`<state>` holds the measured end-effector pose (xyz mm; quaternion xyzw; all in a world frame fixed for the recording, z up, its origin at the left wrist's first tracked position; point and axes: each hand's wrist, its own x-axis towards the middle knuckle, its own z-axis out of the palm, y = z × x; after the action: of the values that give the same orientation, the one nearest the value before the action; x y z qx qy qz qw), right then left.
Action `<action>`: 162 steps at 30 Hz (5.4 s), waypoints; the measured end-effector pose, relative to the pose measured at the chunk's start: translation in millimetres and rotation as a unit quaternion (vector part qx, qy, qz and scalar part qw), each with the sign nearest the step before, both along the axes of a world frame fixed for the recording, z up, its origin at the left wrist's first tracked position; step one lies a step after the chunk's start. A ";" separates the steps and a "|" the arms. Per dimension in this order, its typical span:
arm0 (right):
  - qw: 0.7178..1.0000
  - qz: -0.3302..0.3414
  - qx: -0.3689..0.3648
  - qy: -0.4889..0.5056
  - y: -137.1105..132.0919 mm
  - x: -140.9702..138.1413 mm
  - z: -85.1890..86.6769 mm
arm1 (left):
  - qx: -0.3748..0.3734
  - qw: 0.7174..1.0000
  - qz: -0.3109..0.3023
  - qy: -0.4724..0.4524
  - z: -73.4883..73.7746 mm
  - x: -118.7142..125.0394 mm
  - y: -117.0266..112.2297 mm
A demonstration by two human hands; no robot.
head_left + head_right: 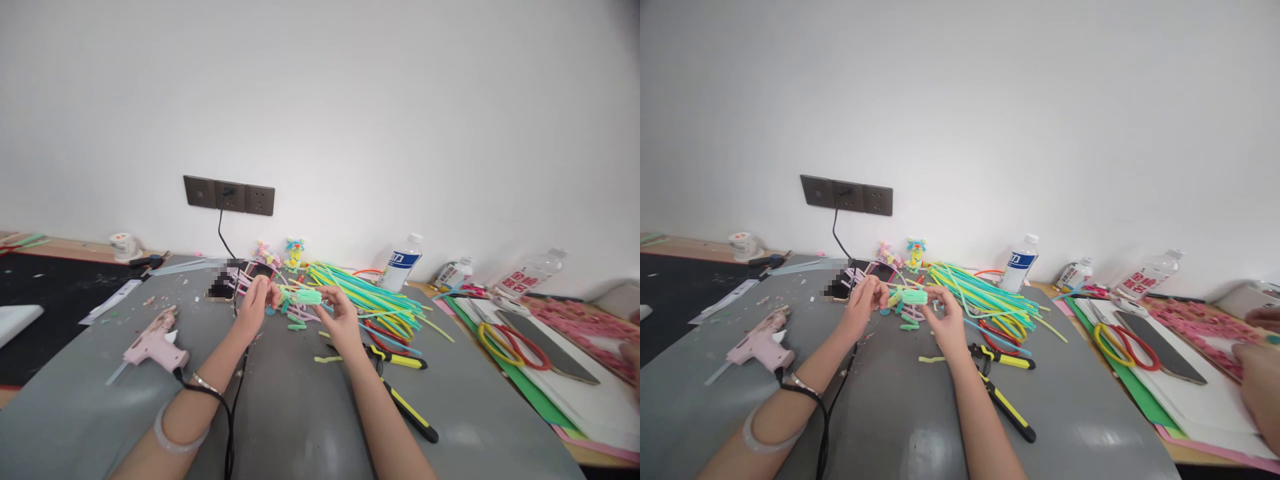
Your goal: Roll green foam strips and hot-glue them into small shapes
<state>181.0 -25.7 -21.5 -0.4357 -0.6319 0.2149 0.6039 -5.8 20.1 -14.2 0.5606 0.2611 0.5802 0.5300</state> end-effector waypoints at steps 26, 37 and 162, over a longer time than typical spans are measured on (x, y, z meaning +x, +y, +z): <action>0.952 0.128 -0.101 0.259 6.1 -1.6 -2.3 | -0.064 0.996 0.035 0.057 3.7 -2.6 -3.8; 0.903 0.201 -0.167 0.341 1.4 1.0 7.1 | -0.043 0.998 0.016 0.038 8.2 0.2 -7.6; 0.917 0.120 -0.249 0.287 11.2 -4.4 -13.4 | 0.019 0.995 0.076 0.061 7.1 0.1 -5.1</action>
<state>176.6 -14.6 -34.9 -0.4124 -0.4050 0.5519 0.6011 -5.6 15.0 -7.1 0.5832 0.3235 0.5889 0.4565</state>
